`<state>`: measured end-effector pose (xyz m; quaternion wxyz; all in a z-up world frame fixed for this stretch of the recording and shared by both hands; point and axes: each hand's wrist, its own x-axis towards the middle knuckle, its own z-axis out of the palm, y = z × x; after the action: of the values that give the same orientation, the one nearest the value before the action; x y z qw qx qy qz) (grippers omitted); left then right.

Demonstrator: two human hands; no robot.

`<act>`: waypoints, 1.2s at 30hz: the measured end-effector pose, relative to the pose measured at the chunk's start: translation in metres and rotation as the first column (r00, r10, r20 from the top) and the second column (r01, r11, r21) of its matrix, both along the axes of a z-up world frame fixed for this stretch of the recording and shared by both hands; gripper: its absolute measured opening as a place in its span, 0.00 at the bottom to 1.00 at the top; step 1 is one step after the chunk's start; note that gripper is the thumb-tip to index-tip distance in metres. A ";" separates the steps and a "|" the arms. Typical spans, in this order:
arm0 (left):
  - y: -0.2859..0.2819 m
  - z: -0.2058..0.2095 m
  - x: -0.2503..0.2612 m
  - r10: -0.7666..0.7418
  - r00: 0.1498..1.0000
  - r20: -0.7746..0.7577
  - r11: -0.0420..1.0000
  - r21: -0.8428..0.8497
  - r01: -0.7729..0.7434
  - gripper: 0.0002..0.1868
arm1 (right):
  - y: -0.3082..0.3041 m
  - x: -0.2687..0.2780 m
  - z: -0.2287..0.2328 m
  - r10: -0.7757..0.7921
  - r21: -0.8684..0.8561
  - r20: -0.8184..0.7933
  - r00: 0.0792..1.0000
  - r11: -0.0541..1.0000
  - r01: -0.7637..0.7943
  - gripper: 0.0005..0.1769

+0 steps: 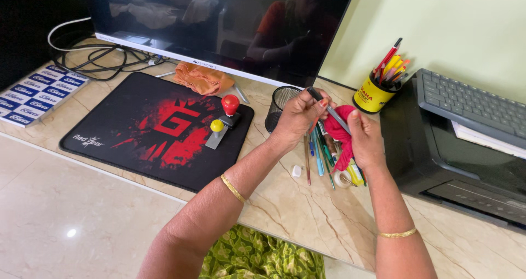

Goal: The person removes pens, markers, and other stationery from a mesh pen holder, wipes the holder with a red cloth, and then places the items back into the holder. The person also wipes some of the pens and markers individually before returning them.

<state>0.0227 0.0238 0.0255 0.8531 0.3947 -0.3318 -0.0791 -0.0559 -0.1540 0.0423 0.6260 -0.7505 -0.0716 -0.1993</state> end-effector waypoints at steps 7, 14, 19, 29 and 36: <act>0.003 0.003 0.001 0.057 0.997 0.055 0.998 0.007 -0.057 0.06 | -0.005 -0.014 0.024 -0.165 -0.250 0.173 0.971 0.946 0.205 0.25; -0.005 -0.007 0.000 0.089 0.996 0.002 0.996 -0.008 -0.089 0.08 | 0.040 -0.021 0.013 -0.097 -0.756 0.393 0.915 0.531 0.381 0.14; -0.013 -0.008 -0.009 0.099 0.995 0.033 0.991 0.091 -0.102 0.08 | 0.030 -0.015 0.008 -0.214 -0.751 0.318 0.924 0.538 0.383 0.13; -0.008 0.004 -0.033 -0.256 0.942 -0.218 0.959 0.063 0.276 0.11 | 0.006 -0.014 0.027 -0.059 0.095 0.215 0.975 0.995 0.039 0.27; -0.020 -0.016 -0.044 -0.401 0.866 -0.297 0.873 0.161 0.460 0.13 | 0.025 -0.019 0.017 -0.139 -0.113 0.144 0.980 0.981 0.156 0.20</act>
<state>-0.0213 0.0041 0.0099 0.7982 0.3913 -0.2883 -0.3558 -0.0745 -0.1288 0.0597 0.5553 -0.7759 -0.0703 -0.2911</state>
